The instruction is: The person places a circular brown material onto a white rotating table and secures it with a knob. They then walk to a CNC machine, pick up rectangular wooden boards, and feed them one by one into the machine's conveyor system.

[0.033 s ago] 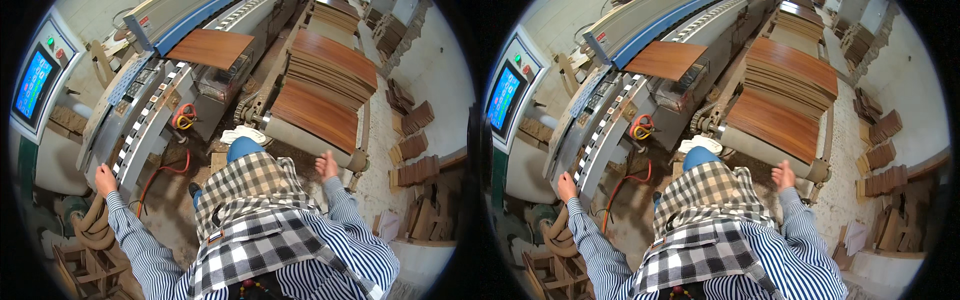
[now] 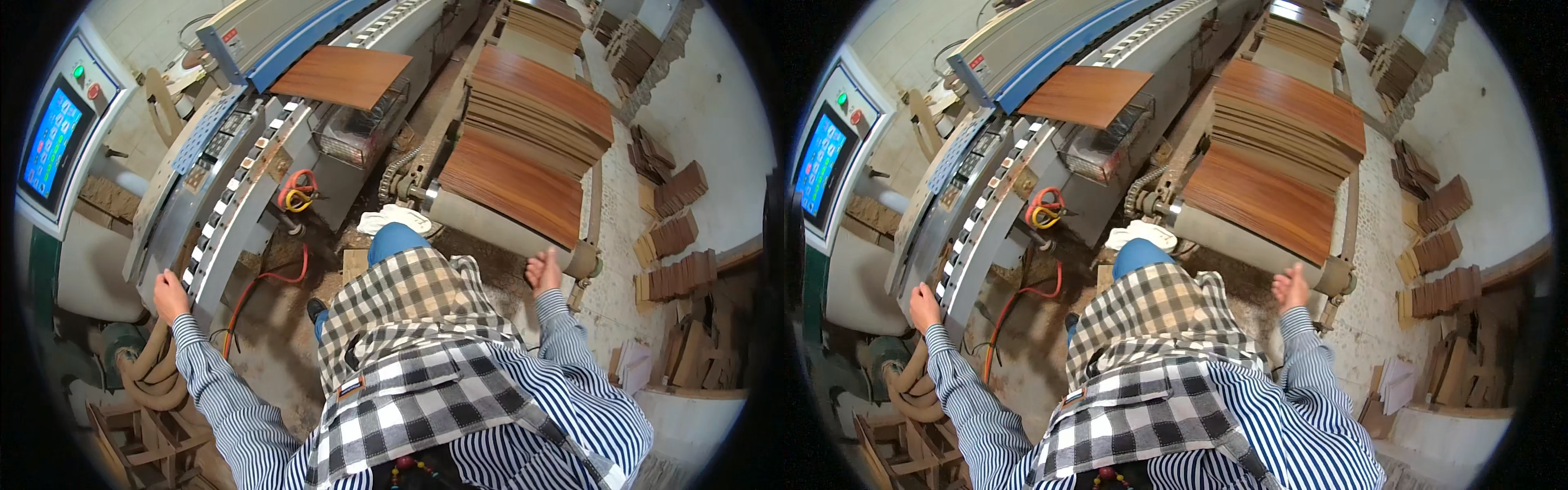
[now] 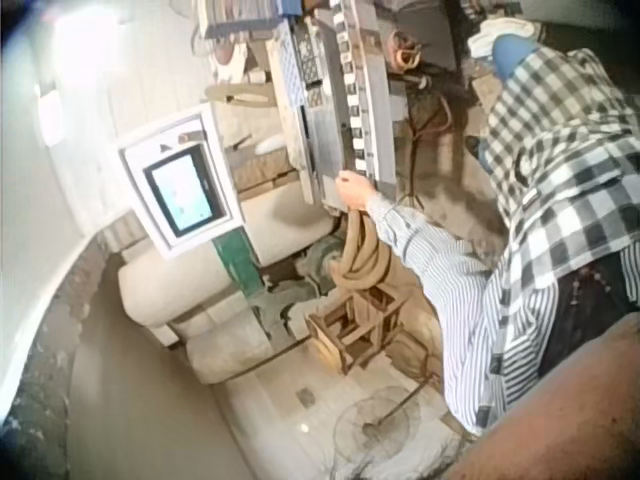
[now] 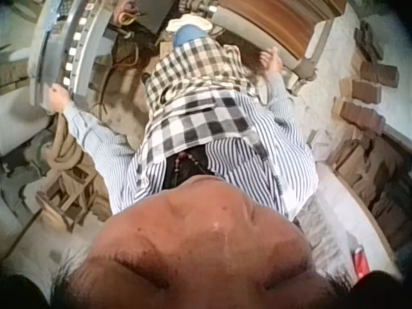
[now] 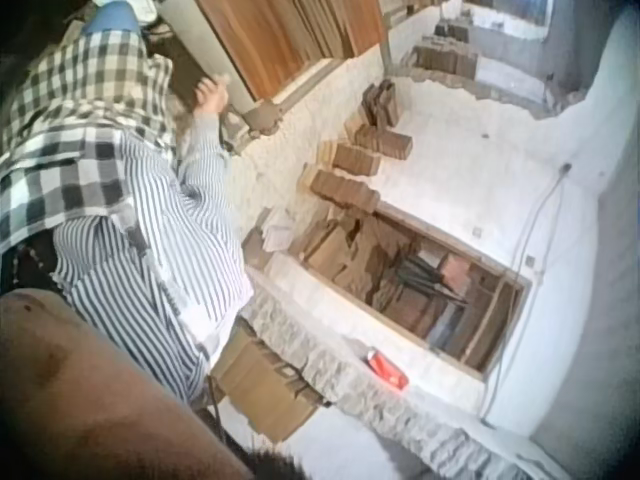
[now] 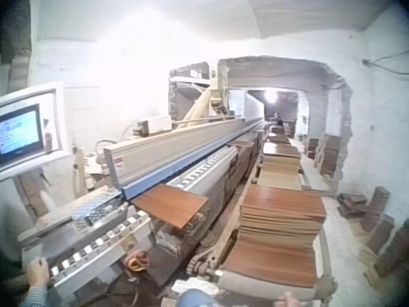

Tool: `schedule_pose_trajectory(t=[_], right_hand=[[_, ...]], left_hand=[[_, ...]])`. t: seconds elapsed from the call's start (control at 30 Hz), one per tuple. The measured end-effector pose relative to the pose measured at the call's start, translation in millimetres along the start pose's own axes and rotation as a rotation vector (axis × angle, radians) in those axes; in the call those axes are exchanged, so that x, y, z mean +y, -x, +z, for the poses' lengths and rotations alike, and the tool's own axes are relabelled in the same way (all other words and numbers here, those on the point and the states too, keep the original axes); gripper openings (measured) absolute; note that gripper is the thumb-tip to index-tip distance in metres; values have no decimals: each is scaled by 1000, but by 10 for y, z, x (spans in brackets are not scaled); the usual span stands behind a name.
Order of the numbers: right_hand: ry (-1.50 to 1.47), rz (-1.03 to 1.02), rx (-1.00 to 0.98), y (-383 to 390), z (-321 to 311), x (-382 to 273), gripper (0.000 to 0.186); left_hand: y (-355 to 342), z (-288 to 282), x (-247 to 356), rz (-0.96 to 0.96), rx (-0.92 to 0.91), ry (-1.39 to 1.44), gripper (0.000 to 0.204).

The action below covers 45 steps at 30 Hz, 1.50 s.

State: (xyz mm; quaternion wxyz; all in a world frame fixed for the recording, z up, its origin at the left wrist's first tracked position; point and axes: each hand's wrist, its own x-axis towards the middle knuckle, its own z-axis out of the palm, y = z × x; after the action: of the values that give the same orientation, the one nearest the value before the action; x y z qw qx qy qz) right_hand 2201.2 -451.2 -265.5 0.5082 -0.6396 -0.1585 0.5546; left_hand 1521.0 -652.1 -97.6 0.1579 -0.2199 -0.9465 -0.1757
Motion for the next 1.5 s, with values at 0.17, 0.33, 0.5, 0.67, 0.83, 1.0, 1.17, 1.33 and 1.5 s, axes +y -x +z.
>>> schedule_pose_trajectory(t=[0.17,0.33,0.5,0.67,0.83,1.0,1.17,1.33,1.5], right_hand=[[-66,-40,208,-188,-228,-382,46],[-200,-54,14,-524,-426,-129,30],[-101,187,-369,140,-615,-34,33],[-256,203,-414,92,-380,31,28],[-108,75,-692,324,-10,-98,34],[-133,109,-954,597,696,-200,29],[-128,169,-1139,1152,1867,-205,31],[38,227,-1318,1877,2771,-7,36],[161,350,-1615,2474,3229,233,42]], left_hand=[[-50,34,-13,-37,-12,-6,39],[-47,40,-3,15,4,-15,39],[-25,18,17,-28,17,8,37],[-14,-25,-50,-51,16,11,39],[11,8,17,-88,9,28,38],[66,-135,87,-115,16,34,36],[58,-129,119,-105,11,74,35],[76,-164,87,-123,17,69,35],[103,-194,128,-106,33,74,34]])
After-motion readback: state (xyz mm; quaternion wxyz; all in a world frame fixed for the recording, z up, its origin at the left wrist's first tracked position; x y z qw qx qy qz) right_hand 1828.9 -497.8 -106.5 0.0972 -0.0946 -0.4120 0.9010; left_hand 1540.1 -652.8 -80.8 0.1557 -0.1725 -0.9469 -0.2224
